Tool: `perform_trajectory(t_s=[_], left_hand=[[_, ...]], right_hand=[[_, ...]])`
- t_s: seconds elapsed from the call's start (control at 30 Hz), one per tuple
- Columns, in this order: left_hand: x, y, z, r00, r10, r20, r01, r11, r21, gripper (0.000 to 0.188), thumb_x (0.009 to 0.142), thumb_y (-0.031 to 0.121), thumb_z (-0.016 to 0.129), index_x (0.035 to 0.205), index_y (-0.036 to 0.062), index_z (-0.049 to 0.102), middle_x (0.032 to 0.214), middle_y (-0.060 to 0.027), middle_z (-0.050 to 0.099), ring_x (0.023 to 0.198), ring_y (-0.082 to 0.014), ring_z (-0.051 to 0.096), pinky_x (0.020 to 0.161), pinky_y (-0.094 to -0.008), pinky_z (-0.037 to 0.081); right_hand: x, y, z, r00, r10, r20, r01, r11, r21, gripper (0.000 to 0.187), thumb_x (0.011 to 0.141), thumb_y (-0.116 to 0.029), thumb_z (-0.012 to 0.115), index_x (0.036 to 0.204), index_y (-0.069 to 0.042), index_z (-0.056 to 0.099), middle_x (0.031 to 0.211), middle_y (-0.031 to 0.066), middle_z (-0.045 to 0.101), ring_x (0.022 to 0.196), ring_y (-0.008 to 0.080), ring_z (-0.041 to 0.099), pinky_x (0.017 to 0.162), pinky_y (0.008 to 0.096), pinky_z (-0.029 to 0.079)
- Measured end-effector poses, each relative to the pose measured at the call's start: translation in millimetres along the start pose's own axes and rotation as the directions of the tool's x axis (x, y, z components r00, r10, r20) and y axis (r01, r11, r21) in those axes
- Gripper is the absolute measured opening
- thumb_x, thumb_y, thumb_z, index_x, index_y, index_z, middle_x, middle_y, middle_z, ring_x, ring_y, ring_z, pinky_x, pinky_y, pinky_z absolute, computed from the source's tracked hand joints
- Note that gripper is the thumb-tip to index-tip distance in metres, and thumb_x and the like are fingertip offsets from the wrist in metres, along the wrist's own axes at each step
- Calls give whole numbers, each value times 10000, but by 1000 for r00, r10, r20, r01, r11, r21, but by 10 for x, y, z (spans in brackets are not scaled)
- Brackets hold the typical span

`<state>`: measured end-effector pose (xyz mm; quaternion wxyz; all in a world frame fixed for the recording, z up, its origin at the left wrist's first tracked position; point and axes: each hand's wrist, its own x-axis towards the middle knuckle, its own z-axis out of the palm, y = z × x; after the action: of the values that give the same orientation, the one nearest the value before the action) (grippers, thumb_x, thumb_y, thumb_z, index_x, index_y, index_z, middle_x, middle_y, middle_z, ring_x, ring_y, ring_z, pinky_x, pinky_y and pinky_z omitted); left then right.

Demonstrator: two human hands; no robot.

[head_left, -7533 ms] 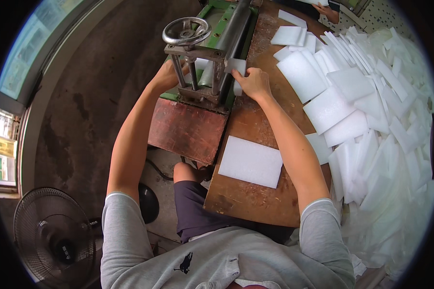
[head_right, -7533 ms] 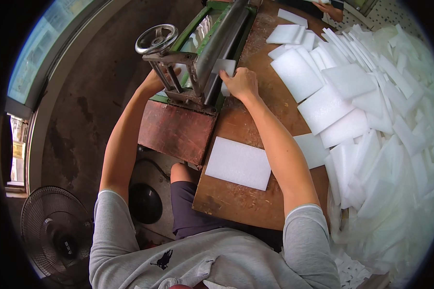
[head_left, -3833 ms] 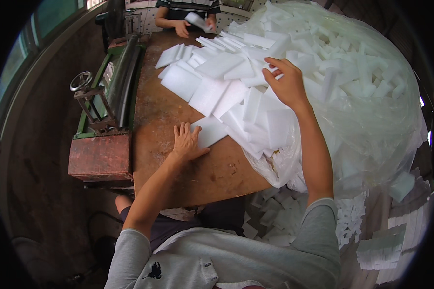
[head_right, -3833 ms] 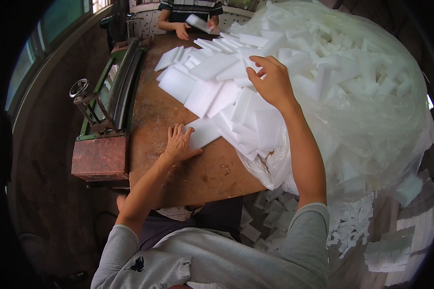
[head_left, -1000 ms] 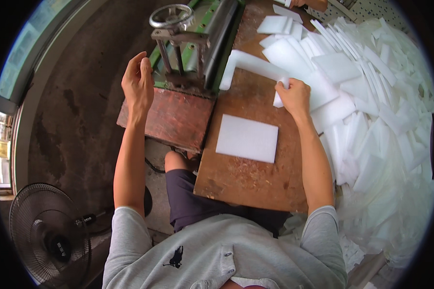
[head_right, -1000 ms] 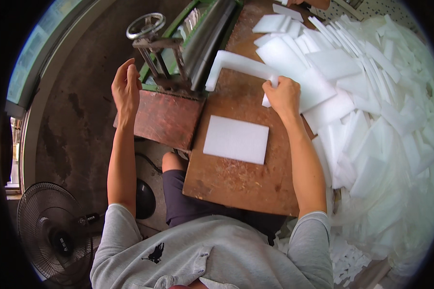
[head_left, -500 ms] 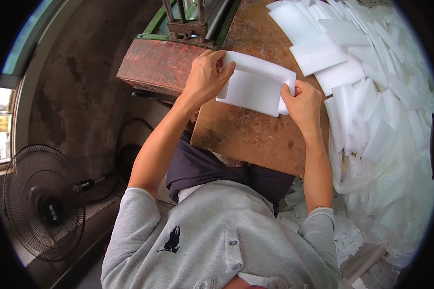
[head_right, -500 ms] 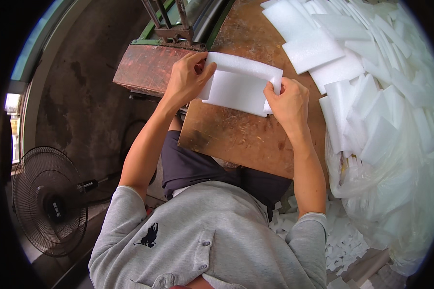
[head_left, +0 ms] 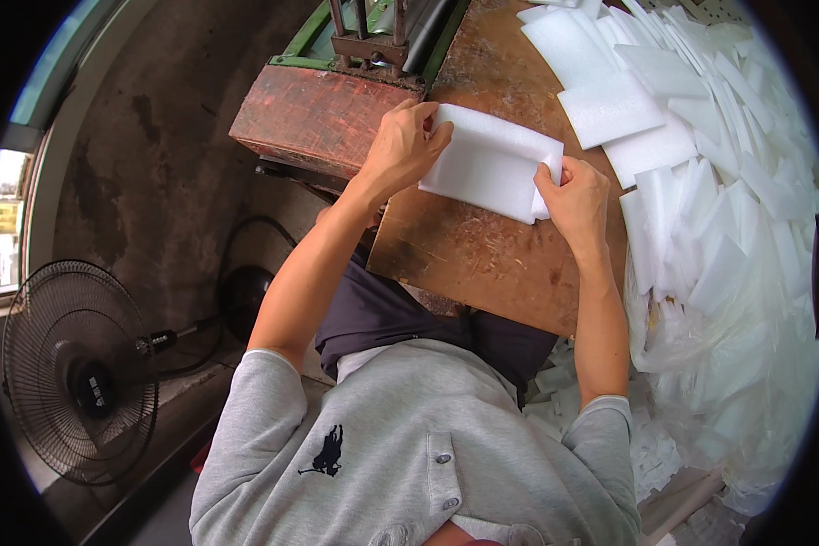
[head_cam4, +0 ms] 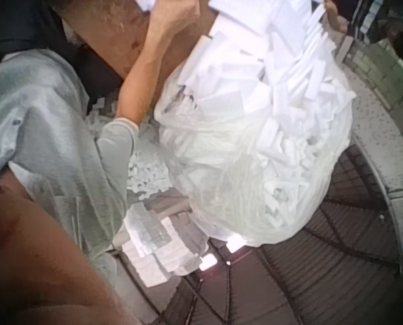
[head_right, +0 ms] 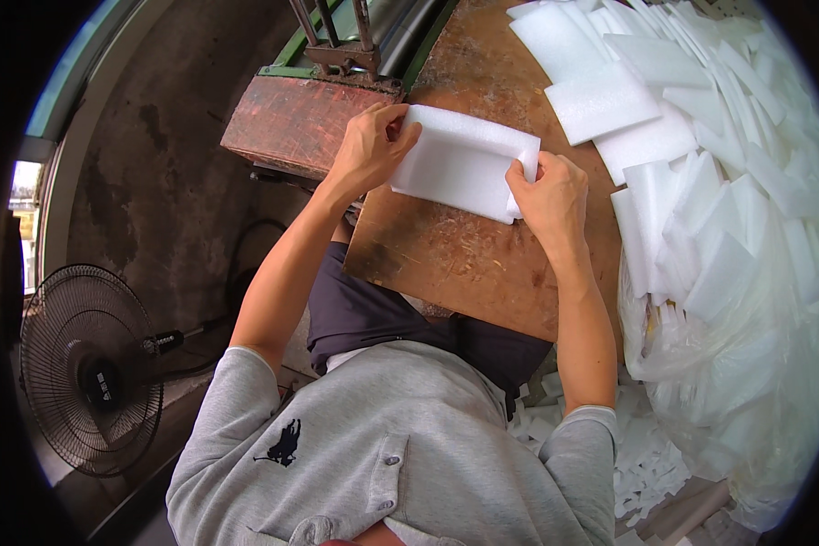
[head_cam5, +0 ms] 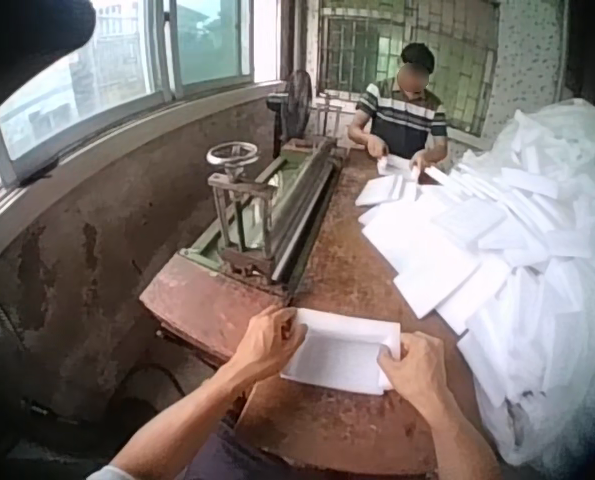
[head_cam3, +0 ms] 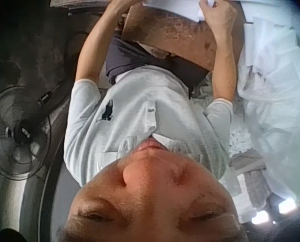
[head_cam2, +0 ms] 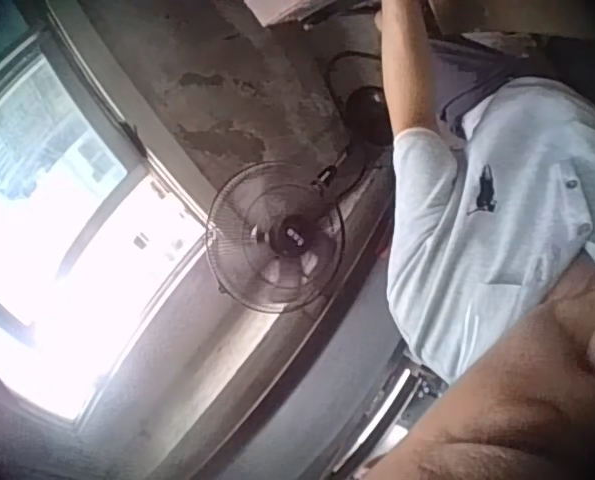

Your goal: Manually gluing and assembling U-shaped foam blocks at a factory workbench.

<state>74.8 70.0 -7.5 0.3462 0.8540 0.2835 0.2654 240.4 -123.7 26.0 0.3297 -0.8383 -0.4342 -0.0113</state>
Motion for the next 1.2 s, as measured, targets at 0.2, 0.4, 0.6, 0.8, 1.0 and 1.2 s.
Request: perform_trajectory(t_s=[0.2, 0.4, 0.6, 0.8, 1.0, 1.2], left_hand=[[-28, -54, 68, 1000, 14, -19, -14, 1000, -24, 314, 876, 202, 697, 1065, -48, 673, 849, -176, 605, 733, -283, 604, 706, -378, 496], [-40, -91, 106, 995, 72, -63, -70, 997, 40, 289, 874, 159, 692, 1075, -48, 667, 890, -206, 626, 759, -314, 638, 713, -398, 512], [-56, -24, 124, 998, 62, -33, -60, 996, 61, 299, 889, 158, 676, 1101, -52, 658, 898, -215, 620, 757, -339, 621, 719, -404, 512], [-75, -15, 119, 999, 42, -11, -42, 998, 49, 344, 894, 145, 679, 1194, -15, 629, 952, -221, 608, 810, -359, 619, 743, -418, 507], [-59, 315, 42, 874, 460, 158, -484, 794, 367, 667, 933, 438, 630, 1515, 197, 409, 1530, -200, 372, 1431, -418, 320, 1146, -502, 324], [-62, 313, 149, 852, 381, 360, -501, 793, 346, 768, 881, 593, 606, 1525, 227, 407, 1612, -130, 283, 1495, -406, 200, 1205, -566, 169]], right_hand=[[-5, 41, 14, 1000, -6, 13, 6, 1000, -26, 312, 795, -197, 733, 690, 68, 605, 663, 204, 616, 596, 360, 614, 580, 448, 476], [2, 141, 110, 1000, -23, 4, 23, 1000, 14, 308, 788, -204, 737, 689, 65, 626, 665, 220, 624, 617, 380, 625, 594, 457, 490], [-39, 198, 124, 999, -1, 44, 2, 1000, -13, 279, 809, -189, 734, 748, 64, 634, 638, 178, 622, 553, 282, 610, 562, 387, 476], [-66, 203, 194, 999, -3, 51, 6, 998, -59, 303, 793, -189, 729, 698, 75, 614, 651, 209, 609, 585, 343, 602, 580, 442, 480], [-46, 260, 209, 999, -9, 52, 16, 990, -142, 278, 775, -188, 731, 728, 78, 663, 697, 247, 618, 671, 404, 632, 628, 491, 514], [-6, 256, 294, 1000, -23, 19, 26, 989, -143, 240, 789, -192, 716, 737, 42, 698, 750, 249, 644, 718, 421, 657, 679, 502, 537]])
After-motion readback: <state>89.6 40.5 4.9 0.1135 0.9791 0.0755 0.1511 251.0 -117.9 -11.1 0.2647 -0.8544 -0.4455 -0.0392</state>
